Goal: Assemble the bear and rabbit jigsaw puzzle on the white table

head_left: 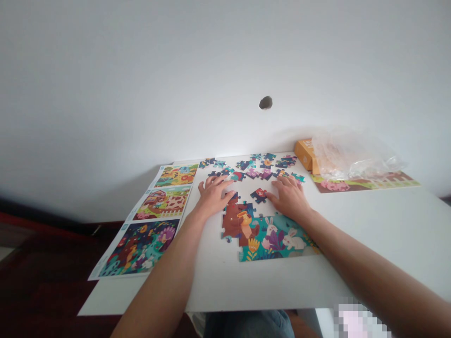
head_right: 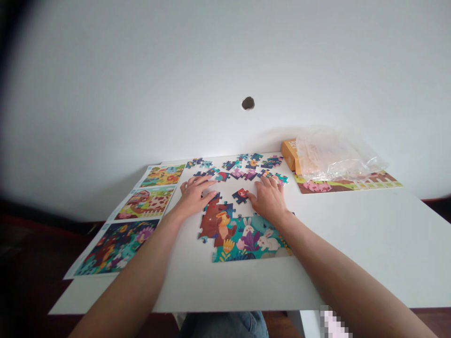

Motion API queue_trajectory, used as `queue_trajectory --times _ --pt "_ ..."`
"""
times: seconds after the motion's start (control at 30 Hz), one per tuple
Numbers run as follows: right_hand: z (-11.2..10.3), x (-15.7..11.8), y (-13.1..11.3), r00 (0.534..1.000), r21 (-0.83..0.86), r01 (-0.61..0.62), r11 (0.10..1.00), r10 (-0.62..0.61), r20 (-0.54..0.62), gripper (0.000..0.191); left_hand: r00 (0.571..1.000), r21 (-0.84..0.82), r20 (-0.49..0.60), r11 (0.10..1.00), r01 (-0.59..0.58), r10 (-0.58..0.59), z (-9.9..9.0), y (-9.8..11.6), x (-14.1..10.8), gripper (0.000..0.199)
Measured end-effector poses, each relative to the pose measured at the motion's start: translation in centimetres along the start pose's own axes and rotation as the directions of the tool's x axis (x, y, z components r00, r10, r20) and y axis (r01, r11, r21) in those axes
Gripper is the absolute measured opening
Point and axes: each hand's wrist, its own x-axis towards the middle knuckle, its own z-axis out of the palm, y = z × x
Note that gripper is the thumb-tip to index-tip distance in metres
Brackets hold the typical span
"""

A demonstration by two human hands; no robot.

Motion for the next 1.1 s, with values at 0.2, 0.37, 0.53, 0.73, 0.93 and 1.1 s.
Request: queue_trajectory --times 0.2,0.37,0.53,0.73,0.93,1.1 --pt "0.17 0.35 0.17 0.987 0.081 0.135 0.988 -0.141 0.075 0.050 0.986 -0.086 0.062 0.985 -0.149 0.154 -0.10 0.72 -0.55 0.035" --pt "-0.02 0.07 -0.08 0.923 0.156 0.336 0.929 -0.358 0.140 0.048 0.976 -0.142 0.078 0.972 -0.189 0.201 -0.11 0.67 -0.73 0.030" --pt "0.05 0.11 0.02 0.932 0.154 0.341 0.927 -0.355 0.073 0.038 0.974 -0.170 0.058 0.963 -0.208 0.220 -0.38 0.92 -0.92 0.026" --pt "0.28 0.52 0.46 0.957 0.183 0.283 0.942 -0.290 0.012 0.033 0.971 -0.184 0.031 0.957 -0.226 0.235 -0.44 1.13 -0.97 0.022" --pt "0.29 0.55 0.49 0.968 0.168 0.251 0.953 -0.252 -0.015 0.036 0.980 -0.204 -0.043 0.958 -0.200 0.196 -0.36 0.72 -0.81 0.023" --pt "0.22 0.60 0.45 0.971 0.169 0.240 0.956 -0.238 -0.036 0.035 0.981 -0.220 -0.067 0.957 -0.191 0.180 -0.30 0.40 -0.71 0.025"
